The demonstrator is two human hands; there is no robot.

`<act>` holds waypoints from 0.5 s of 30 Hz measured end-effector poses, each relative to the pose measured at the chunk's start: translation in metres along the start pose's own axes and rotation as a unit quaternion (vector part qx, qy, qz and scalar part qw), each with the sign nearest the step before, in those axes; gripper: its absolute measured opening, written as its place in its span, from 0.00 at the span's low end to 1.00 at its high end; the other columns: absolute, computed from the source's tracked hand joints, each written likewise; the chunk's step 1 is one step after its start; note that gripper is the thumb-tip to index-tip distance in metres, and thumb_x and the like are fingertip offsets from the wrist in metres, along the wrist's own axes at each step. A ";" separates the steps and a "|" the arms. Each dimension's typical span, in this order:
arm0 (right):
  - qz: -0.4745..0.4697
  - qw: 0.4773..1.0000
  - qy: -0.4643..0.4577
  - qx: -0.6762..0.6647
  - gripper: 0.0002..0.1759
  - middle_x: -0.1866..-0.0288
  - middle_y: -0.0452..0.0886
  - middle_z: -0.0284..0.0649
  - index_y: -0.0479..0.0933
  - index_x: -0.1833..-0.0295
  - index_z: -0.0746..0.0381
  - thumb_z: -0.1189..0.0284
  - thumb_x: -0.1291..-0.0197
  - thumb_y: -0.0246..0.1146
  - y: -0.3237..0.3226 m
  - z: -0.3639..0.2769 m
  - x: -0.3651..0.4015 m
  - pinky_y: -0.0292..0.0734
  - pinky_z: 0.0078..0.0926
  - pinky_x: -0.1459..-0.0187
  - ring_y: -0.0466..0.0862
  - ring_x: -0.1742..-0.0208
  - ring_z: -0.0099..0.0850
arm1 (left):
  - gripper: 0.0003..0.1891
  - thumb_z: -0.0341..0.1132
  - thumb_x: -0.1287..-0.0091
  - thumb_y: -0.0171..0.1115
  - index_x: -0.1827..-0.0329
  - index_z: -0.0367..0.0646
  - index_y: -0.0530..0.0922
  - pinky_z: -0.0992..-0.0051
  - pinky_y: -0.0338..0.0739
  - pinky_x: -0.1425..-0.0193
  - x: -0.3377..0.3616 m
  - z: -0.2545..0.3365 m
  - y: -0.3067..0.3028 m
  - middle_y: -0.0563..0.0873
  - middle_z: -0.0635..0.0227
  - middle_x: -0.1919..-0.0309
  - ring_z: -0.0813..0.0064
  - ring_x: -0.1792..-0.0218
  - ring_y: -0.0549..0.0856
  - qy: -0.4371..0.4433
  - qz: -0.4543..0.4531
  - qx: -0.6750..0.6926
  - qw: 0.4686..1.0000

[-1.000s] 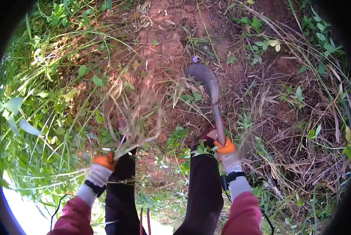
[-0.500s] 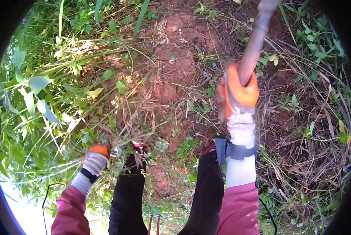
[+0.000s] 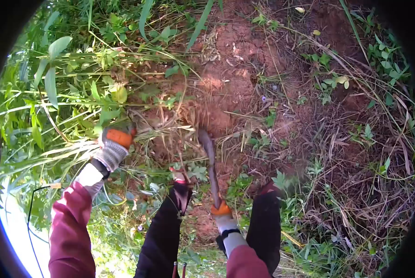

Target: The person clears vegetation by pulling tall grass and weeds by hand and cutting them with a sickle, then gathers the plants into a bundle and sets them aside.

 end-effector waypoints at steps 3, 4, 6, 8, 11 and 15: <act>-0.045 0.997 -0.013 0.054 0.14 0.82 0.75 0.37 0.72 0.58 0.64 0.67 0.44 0.65 0.021 0.098 0.040 0.67 0.29 0.88 0.74 0.89 0.27 | 0.19 0.44 0.35 0.52 0.43 0.49 0.75 0.56 0.77 0.66 0.034 0.037 -0.076 0.85 0.58 0.63 0.56 0.66 0.85 0.178 0.016 -0.073 0.981; -0.040 0.997 -0.016 0.064 0.14 0.82 0.75 0.37 0.72 0.58 0.64 0.68 0.45 0.65 0.023 0.112 0.028 0.67 0.29 0.88 0.74 0.89 0.28 | 0.19 0.42 0.35 0.52 0.42 0.49 0.74 0.57 0.77 0.65 0.031 0.046 -0.091 0.84 0.59 0.59 0.57 0.63 0.84 0.219 0.052 -0.068 0.972; -0.001 1.000 -0.007 0.024 0.18 0.77 0.79 0.42 0.74 0.56 0.63 0.62 0.48 0.66 0.016 0.069 0.018 0.73 0.35 0.79 0.79 0.81 0.36 | 0.18 0.40 0.35 0.52 0.42 0.49 0.73 0.57 0.77 0.64 0.021 0.052 -0.117 0.83 0.59 0.56 0.57 0.59 0.84 0.254 0.092 -0.065 0.960; -0.030 0.986 -0.018 -0.163 0.19 0.76 0.80 0.45 0.75 0.56 0.62 0.62 0.49 0.67 0.002 0.000 0.002 0.75 0.38 0.76 0.81 0.78 0.40 | 0.22 0.41 0.32 0.50 0.35 0.51 0.68 0.52 0.76 0.56 0.021 0.061 -0.165 0.73 0.58 0.37 0.55 0.45 0.79 0.335 0.313 -0.066 0.886; 0.119 0.939 -0.056 -0.319 0.09 0.85 0.71 0.35 0.71 0.61 0.64 0.73 0.43 0.64 -0.071 -0.187 0.011 0.58 0.25 0.91 0.70 0.91 0.25 | 0.37 0.42 0.36 0.58 0.24 0.60 0.52 0.56 0.71 0.40 -0.012 0.059 -0.204 0.56 0.59 0.25 0.56 0.29 0.65 0.282 0.358 -0.202 0.867; 0.201 0.862 -0.272 -0.378 0.16 0.71 0.76 0.36 0.74 0.51 0.65 0.69 0.41 0.65 -0.196 -0.360 0.025 0.78 0.23 0.78 0.78 0.76 0.25 | 0.54 0.53 0.61 0.79 0.28 0.56 0.60 0.57 0.70 0.37 -0.094 0.011 -0.188 0.60 0.60 0.28 0.55 0.31 0.66 0.040 0.076 -0.036 0.996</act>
Point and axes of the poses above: each hand's wrist, its own x-axis away from the middle knuckle, its own y-axis out of the palm, z = x × y, the point moved 7 cm from there along -x, towards the middle knuckle
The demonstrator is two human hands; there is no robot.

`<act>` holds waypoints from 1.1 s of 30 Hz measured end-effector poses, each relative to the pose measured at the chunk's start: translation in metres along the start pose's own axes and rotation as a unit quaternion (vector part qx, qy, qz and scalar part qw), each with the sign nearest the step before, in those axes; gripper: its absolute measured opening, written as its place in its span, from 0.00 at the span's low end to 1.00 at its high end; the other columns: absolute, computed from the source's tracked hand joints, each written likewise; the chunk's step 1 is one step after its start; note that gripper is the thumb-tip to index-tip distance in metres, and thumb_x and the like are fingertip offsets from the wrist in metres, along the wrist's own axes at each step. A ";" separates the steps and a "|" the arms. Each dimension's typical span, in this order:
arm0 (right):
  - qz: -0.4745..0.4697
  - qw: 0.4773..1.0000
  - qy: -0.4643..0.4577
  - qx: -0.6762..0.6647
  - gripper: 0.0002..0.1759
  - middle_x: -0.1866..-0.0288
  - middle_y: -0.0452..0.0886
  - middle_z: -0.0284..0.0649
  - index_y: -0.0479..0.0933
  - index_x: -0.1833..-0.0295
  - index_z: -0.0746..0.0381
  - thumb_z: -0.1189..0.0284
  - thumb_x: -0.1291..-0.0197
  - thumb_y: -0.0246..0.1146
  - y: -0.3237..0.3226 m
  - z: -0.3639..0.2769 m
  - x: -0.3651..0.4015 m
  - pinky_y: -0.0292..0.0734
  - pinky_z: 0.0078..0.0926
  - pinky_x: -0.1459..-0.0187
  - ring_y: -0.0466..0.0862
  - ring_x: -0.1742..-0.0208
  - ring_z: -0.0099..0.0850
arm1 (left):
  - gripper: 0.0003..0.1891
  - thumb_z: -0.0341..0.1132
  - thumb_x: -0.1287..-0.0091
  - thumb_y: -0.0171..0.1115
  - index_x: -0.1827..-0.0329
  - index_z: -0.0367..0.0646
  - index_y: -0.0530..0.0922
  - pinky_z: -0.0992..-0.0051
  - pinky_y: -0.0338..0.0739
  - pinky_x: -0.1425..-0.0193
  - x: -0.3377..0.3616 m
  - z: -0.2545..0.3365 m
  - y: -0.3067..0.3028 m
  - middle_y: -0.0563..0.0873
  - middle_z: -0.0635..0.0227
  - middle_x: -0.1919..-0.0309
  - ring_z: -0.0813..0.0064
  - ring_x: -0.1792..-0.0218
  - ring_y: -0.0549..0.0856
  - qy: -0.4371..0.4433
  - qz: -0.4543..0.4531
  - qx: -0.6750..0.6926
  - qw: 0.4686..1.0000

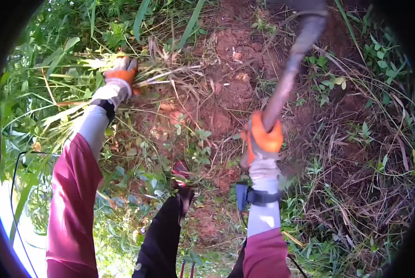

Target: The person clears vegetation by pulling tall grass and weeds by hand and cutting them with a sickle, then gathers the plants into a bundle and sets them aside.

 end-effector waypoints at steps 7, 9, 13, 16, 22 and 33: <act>-0.015 0.913 -0.324 -0.248 0.14 0.64 0.75 0.43 0.69 0.51 0.67 0.70 0.37 0.60 0.062 -0.184 -0.057 0.87 0.35 0.64 0.79 0.69 0.32 | 0.20 0.42 0.27 0.36 0.43 0.46 0.75 0.58 0.77 0.44 0.058 0.041 0.102 0.82 0.62 0.45 0.58 0.45 0.81 0.045 -0.114 0.072 0.990; -0.001 0.944 -0.234 -0.231 0.10 0.70 0.75 0.39 0.68 0.56 0.66 0.71 0.37 0.59 0.079 -0.110 -0.054 0.83 0.35 0.71 0.78 0.72 0.29 | 0.21 0.45 0.27 0.36 0.43 0.47 0.76 0.58 0.78 0.45 0.054 0.034 0.128 0.83 0.63 0.47 0.58 0.46 0.82 -0.039 -0.163 0.123 0.978; -0.083 0.976 0.200 0.013 0.14 0.75 0.72 0.35 0.67 0.51 0.57 0.71 0.40 0.62 0.030 0.227 0.056 0.70 0.31 0.82 0.72 0.83 0.28 | 0.22 0.47 0.26 0.37 0.42 0.47 0.76 0.57 0.78 0.46 0.060 0.039 0.153 0.83 0.63 0.48 0.57 0.48 0.82 -0.039 -0.101 0.131 0.985; -0.106 0.936 0.323 0.088 0.17 0.75 0.71 0.33 0.67 0.50 0.52 0.72 0.42 0.64 0.022 0.283 0.139 0.67 0.30 0.85 0.71 0.84 0.27 | 0.24 0.50 0.27 0.37 0.43 0.46 0.76 0.56 0.76 0.44 0.098 0.036 0.179 0.82 0.63 0.46 0.57 0.45 0.81 -0.002 -0.179 0.138 0.974; -0.081 0.979 0.180 0.053 0.15 0.71 0.75 0.35 0.71 0.53 0.61 0.69 0.42 0.65 0.035 0.151 0.070 0.74 0.25 0.82 0.77 0.77 0.27 | 0.25 0.57 0.33 0.48 0.46 0.48 0.76 0.53 0.74 0.47 0.101 0.041 0.237 0.79 0.58 0.45 0.54 0.46 0.79 -0.033 -0.058 0.150 0.986; -0.030 0.989 -0.090 -0.111 0.15 0.70 0.74 0.37 0.65 0.54 0.63 0.67 0.36 0.62 0.160 -0.005 -0.059 0.81 0.28 0.73 0.77 0.74 0.28 | 0.35 0.63 0.31 0.40 0.27 0.51 0.61 0.56 0.60 0.30 0.100 0.033 0.225 0.69 0.61 0.30 0.57 0.33 0.70 -0.031 -0.129 0.230 0.964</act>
Point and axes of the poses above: each hand's wrist, its own x-axis away from the middle knuckle, its own y-axis out of the palm, z = x × y, the point moved 7 cm from there along -x, towards the middle knuckle
